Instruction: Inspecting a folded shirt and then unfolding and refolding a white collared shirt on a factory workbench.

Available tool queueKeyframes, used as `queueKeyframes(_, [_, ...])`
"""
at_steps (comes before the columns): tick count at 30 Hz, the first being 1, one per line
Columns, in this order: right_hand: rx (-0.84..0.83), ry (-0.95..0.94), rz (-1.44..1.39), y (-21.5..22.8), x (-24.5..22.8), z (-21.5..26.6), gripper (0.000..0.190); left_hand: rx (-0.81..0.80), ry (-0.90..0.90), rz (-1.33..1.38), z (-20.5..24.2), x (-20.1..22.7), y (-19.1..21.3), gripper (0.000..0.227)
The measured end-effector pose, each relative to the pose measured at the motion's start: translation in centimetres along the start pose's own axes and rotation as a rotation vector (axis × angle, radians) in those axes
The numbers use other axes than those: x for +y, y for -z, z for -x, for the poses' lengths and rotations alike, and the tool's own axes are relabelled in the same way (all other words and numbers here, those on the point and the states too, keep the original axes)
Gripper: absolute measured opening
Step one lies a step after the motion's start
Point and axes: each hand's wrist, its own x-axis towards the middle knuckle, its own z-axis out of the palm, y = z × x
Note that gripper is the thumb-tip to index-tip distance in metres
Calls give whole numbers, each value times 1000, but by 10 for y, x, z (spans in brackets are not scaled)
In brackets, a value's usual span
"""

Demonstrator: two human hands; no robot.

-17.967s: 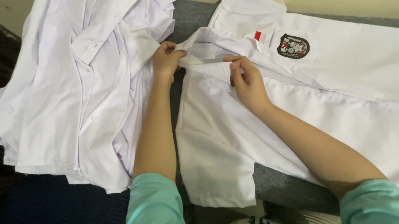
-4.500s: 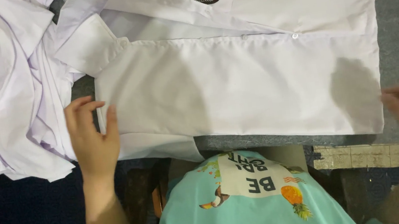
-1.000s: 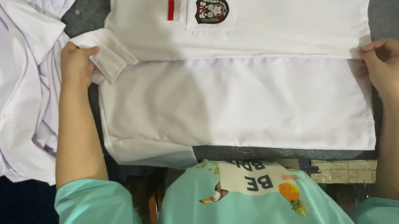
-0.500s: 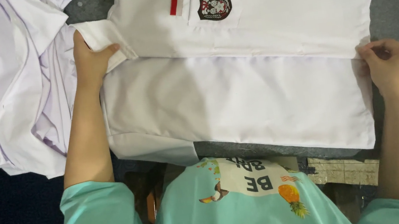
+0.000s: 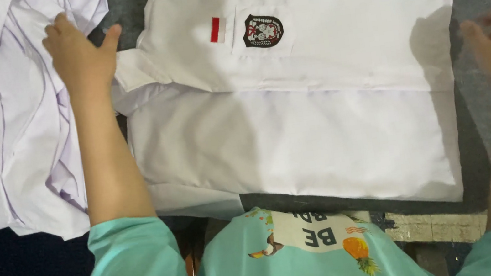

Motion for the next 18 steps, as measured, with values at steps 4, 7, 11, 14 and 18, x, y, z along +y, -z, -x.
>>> queueKeyframes(4, [-291,-335,-312,46,-65,-60,49,-98,-61,-30,-52,49,-55,71])
queueKeyframes(7, [-462,-507,-327,38,-79,-94,64,-309,34,-51,-83,67,-120,88])
queueKeyframes(11, [-400,-600,-364,-21,-51,-117,60,-303,110,-23,-105,77,-151,86])
queueKeyframes(14, [-377,-660,-415,-38,-50,-111,57,-302,140,120,-110,70,-165,74])
queueKeyframes(18, [-79,-375,-405,-65,-36,-101,35,-105,-73,54,-104,49,-186,45])
